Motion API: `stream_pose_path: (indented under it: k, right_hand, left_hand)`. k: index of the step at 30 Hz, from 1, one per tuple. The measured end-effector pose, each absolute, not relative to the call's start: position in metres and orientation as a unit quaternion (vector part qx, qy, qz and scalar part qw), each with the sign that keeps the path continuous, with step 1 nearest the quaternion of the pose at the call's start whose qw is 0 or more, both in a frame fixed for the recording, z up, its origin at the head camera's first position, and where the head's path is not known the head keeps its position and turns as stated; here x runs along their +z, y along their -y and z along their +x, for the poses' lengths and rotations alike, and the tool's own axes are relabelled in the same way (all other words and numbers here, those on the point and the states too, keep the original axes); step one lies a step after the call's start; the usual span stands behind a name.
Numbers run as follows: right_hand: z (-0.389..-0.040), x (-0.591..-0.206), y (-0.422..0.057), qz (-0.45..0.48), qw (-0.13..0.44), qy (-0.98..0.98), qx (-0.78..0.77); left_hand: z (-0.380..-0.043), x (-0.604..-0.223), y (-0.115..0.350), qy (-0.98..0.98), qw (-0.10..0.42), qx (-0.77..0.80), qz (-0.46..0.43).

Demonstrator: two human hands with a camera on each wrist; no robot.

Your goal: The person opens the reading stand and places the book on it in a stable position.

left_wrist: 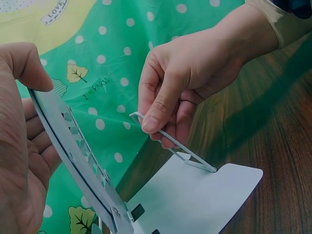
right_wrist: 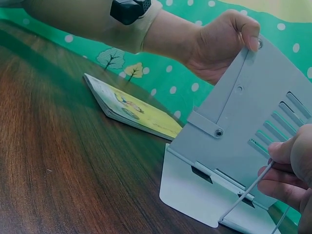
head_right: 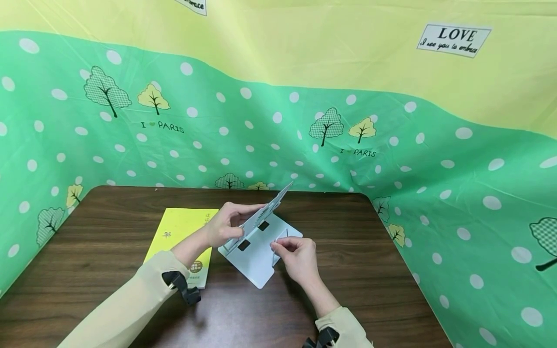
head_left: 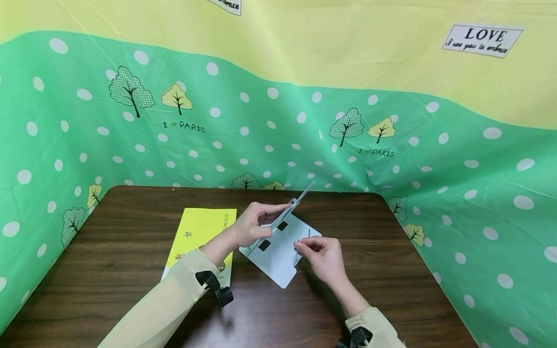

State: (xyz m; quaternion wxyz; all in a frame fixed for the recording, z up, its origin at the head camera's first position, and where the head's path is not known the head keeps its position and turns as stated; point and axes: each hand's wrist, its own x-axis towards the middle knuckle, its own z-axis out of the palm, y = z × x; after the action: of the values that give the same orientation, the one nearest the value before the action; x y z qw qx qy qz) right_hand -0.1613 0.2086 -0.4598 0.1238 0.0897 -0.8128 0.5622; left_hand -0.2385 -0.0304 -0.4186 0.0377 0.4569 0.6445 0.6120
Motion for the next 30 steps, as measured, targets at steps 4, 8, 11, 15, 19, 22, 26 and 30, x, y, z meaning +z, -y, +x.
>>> stream_pose_path:
  k: [4, 8, 11, 15, 19, 22, 26, 30]
  right_hand:
    - [-0.162, -0.460, -0.209, 0.093, 0.122, 0.815, 0.558]
    - [-0.164, -0.461, -0.208, 0.097, 0.123, 0.809, 0.566]
    - [-0.165, -0.462, -0.207, 0.096, 0.129, 0.807, 0.568]
    - [-0.165, -0.461, -0.205, 0.098, 0.138, 0.806, 0.567]
    - [-0.165, -0.460, -0.205, 0.099, 0.132, 0.805, 0.569]
    - [-0.166, -0.459, -0.206, 0.103, 0.126, 0.807, 0.568]
    - [-0.167, -0.460, -0.207, 0.110, 0.127, 0.806, 0.567]
    - [-0.167, -0.460, -0.206, 0.110, 0.135, 0.805, 0.567]
  left_hand:
    - [-0.236, -0.417, 0.029, -0.658, 0.035, 0.594, 0.462]
    - [-0.232, -0.415, 0.026, -0.676, 0.038, 0.573, 0.462]
    - [-0.229, -0.414, 0.024, -0.690, 0.036, 0.555, 0.463]
    - [-0.226, -0.414, 0.020, -0.705, 0.028, 0.533, 0.468]
    - [-0.224, -0.415, 0.017, -0.718, 0.023, 0.516, 0.467]
    - [-0.221, -0.414, 0.016, -0.723, 0.023, 0.511, 0.465]
    - [-0.220, -0.414, 0.014, -0.728, 0.016, 0.501, 0.467]
    - [-0.218, -0.415, 0.012, -0.734, 0.013, 0.490, 0.470]
